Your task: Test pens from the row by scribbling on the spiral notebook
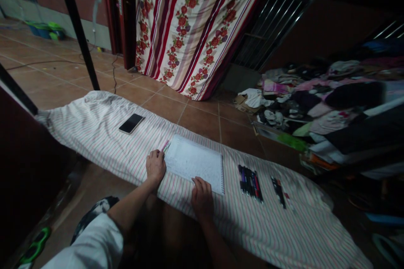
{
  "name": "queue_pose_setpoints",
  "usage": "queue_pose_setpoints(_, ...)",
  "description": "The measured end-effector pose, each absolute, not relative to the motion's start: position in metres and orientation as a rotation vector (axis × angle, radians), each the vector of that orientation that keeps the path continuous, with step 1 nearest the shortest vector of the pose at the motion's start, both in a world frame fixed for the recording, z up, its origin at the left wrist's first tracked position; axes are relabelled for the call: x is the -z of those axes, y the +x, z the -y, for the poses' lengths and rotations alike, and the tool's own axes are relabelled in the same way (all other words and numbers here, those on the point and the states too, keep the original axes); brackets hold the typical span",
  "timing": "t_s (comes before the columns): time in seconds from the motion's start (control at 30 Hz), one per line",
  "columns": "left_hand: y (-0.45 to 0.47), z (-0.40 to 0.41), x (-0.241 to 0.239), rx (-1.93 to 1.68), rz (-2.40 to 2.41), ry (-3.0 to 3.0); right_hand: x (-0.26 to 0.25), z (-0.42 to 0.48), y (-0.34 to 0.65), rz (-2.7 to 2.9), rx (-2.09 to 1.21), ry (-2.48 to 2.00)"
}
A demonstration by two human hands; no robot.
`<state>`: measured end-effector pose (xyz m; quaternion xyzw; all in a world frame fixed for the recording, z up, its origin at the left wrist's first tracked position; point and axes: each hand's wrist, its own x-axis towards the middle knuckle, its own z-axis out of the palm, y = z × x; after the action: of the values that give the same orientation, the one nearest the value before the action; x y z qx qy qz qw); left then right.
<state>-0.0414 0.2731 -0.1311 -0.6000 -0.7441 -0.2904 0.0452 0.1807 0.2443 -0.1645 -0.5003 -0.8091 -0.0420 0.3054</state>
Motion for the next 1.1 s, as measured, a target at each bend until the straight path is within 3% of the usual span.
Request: queue_pose_setpoints(1.1,-0.0435,-0.2818,0.1387,0.836,2.472,-1.617,0.1608,-0.2419,0.1773,2.160,0.159,-1.329)
